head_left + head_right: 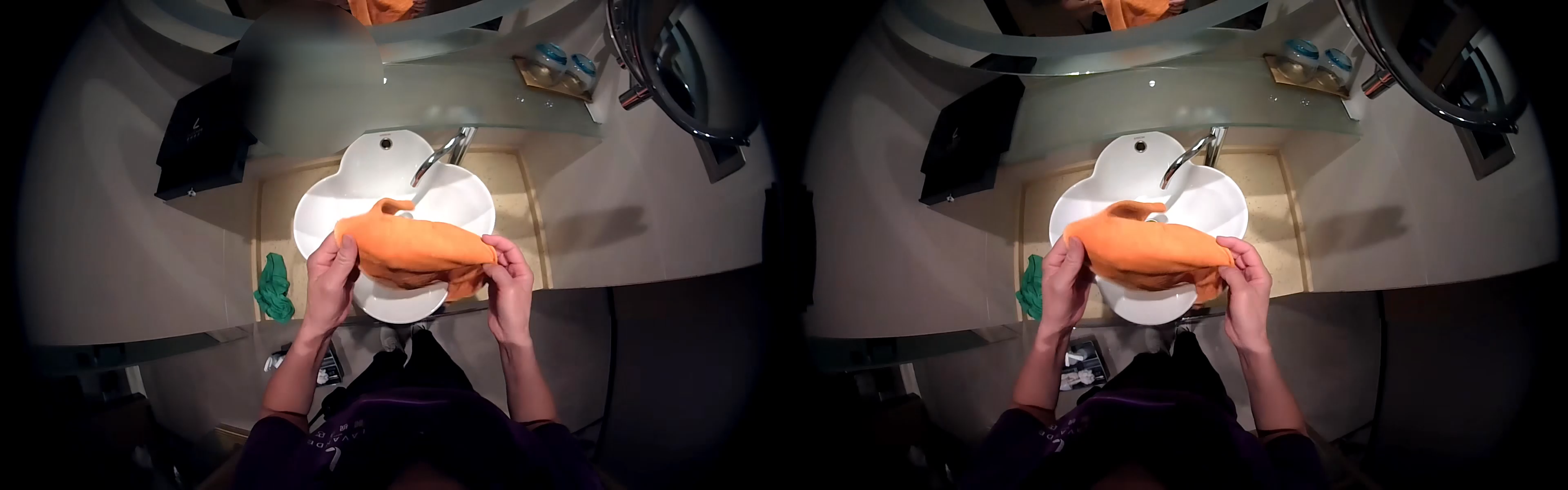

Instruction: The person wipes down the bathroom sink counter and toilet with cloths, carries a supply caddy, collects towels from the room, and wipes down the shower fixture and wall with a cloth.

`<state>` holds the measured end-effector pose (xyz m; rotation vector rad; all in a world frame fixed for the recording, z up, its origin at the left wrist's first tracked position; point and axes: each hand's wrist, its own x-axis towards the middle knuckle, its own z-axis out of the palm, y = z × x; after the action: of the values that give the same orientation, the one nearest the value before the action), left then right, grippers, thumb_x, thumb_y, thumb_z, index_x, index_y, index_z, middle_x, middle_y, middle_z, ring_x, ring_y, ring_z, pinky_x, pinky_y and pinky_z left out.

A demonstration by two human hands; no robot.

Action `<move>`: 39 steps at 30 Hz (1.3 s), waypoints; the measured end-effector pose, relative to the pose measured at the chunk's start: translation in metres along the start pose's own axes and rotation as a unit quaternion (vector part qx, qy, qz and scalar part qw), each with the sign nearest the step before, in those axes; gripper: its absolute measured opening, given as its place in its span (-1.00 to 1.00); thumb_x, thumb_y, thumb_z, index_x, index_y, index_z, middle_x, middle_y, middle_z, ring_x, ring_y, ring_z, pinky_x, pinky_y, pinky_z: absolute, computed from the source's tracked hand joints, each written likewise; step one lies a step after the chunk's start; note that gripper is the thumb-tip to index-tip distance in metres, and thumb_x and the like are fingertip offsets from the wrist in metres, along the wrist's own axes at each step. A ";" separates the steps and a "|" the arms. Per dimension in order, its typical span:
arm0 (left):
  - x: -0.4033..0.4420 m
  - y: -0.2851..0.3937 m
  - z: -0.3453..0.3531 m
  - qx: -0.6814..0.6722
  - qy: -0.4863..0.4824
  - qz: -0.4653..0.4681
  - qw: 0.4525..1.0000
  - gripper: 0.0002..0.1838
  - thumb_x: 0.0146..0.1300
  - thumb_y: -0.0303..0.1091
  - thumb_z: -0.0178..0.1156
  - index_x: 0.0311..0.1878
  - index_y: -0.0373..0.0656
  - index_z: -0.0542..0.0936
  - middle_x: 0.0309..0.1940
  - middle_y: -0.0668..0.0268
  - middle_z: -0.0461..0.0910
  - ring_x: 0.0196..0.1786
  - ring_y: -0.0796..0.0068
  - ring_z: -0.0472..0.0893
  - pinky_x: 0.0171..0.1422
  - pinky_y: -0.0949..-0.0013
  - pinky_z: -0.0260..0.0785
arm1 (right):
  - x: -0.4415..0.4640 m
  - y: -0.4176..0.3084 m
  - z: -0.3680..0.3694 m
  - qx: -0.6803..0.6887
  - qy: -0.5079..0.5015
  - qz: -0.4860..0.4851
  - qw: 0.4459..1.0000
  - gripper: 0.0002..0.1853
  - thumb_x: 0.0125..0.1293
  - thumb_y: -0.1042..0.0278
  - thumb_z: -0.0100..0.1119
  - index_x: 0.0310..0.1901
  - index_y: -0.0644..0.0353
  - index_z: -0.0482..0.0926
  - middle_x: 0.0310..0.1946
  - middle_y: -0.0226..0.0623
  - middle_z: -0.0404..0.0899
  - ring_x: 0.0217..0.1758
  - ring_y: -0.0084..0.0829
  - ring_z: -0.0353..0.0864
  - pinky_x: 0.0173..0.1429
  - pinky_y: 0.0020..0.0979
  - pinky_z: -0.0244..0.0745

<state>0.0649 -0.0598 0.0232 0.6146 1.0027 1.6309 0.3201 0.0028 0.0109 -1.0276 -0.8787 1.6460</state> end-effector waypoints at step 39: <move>0.072 -0.111 -0.108 0.202 0.102 -0.135 0.965 -0.79 0.49 -0.42 0.15 0.04 -0.34 0.64 -0.22 0.21 0.73 -0.13 0.48 0.71 0.09 0.42 0.57 | 0.274 0.316 0.164 -0.476 -0.098 -0.403 0.775 -0.53 0.43 0.22 0.02 0.31 0.19 0.46 0.34 0.16 0.34 0.45 0.22 0.20 0.51 0.21 0.01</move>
<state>0.0147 -0.0162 -0.1340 0.5554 1.5239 1.2721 0.0106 0.1671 -0.2699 -0.8707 -2.0620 0.4984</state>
